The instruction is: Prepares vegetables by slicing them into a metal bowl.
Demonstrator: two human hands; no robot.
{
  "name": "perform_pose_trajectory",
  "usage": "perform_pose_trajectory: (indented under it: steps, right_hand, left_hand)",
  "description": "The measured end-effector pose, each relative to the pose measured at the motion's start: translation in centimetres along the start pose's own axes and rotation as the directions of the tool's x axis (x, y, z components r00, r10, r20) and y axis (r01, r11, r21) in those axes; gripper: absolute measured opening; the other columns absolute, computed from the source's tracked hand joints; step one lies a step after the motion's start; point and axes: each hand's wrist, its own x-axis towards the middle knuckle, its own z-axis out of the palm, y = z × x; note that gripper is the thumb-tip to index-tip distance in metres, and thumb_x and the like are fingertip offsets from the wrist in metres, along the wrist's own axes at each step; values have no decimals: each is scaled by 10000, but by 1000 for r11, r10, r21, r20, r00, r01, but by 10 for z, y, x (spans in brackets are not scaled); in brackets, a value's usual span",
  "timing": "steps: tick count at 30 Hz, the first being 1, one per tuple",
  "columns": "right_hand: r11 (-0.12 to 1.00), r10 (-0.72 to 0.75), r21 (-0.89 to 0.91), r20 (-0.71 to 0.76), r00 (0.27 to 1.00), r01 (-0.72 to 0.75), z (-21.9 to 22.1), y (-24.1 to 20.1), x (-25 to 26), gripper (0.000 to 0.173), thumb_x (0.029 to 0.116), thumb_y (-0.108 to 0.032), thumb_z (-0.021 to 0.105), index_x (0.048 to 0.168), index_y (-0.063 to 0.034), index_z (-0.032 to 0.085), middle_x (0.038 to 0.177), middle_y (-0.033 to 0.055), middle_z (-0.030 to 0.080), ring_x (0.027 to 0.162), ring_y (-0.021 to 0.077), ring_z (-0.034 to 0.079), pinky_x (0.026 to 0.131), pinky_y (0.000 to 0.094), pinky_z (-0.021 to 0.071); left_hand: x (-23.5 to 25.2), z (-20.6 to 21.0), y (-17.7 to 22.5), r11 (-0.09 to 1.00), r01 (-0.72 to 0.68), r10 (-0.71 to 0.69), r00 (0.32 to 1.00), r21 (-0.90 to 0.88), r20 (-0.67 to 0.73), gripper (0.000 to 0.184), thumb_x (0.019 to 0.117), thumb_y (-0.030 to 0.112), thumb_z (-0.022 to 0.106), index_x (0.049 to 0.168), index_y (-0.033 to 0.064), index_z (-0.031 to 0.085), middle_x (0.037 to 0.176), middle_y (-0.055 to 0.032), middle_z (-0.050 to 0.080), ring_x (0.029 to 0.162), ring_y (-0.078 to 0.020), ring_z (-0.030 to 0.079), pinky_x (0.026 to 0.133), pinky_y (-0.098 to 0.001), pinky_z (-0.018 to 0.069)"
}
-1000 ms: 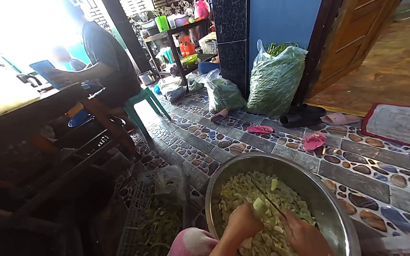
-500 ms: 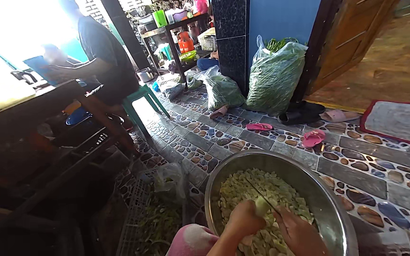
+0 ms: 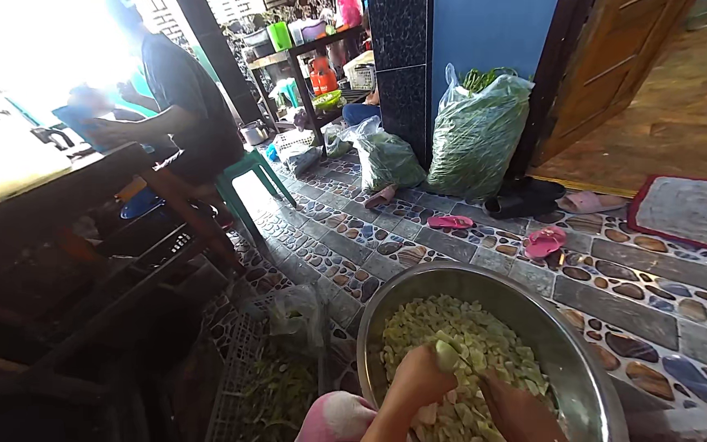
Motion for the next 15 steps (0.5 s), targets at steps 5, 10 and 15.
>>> perform_pose_trajectory:
  steps: [5,10,15]
  right_hand:
    - [998,11,60,-14,1000,-10,-10,0,-2,480,1114,-322,336,1224,54,613,906,278,706,855,482,719,721,634,560]
    - [993,-103,34,-187,977,111,-9,-15,-9,423,1100,-270,380,1156,47,654,845,233,719,765,436,734,653,584,581]
    - [998,-60,-7,-79,995,60,6,4,-2,433,1108,-294,366,1187,27,645,889,246,725,820,453,738,682,604,579]
  left_hand:
    - [1,-3,-3,999,-32,32,999,-6,-28,405,838,203,720,1201,56,616,971,-127,695,782,-247,695,704,-477,583]
    - [1,6,0,999,-24,24,1000,27,18,421,842,213,727,1212,48,612,990,-135,691,795,-254,693,724,-481,581]
    - [8,7,-6,995,17,-15,1000,96,-19,441,846,247,720,1219,36,615,1016,-168,697,856,-302,703,765,-539,575]
